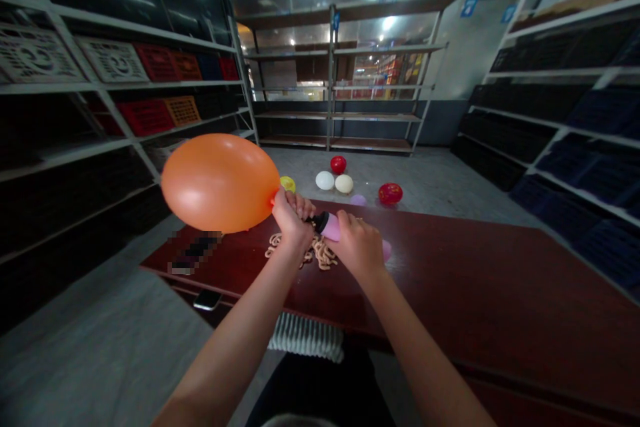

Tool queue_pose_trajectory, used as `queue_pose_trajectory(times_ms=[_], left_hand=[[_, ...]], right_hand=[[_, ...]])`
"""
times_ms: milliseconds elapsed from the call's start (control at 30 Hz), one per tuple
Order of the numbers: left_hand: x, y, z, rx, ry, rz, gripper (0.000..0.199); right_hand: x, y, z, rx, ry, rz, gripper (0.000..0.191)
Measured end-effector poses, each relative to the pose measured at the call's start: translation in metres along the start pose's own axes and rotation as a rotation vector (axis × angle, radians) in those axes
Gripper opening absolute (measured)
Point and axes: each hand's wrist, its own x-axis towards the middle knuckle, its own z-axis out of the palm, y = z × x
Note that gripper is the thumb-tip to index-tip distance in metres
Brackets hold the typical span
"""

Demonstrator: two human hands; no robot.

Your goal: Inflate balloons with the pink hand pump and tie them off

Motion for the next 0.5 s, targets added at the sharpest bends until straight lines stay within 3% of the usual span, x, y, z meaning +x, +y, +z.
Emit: queue_pose_trajectory(times_ms=[300,500], left_hand=[[0.026,-0.022,-0.023,0.132,0.072,-0.084,0.044],[0.042,0.0,-0.032,0.111,0.046,-0.071,0.041]], right_hand=[[-0.022,0.028,0.039,0.038,-0.043,-0.037,0.037],[-0.043,0.06,0.045,-0.046,-0.11,-0.031,0.029]])
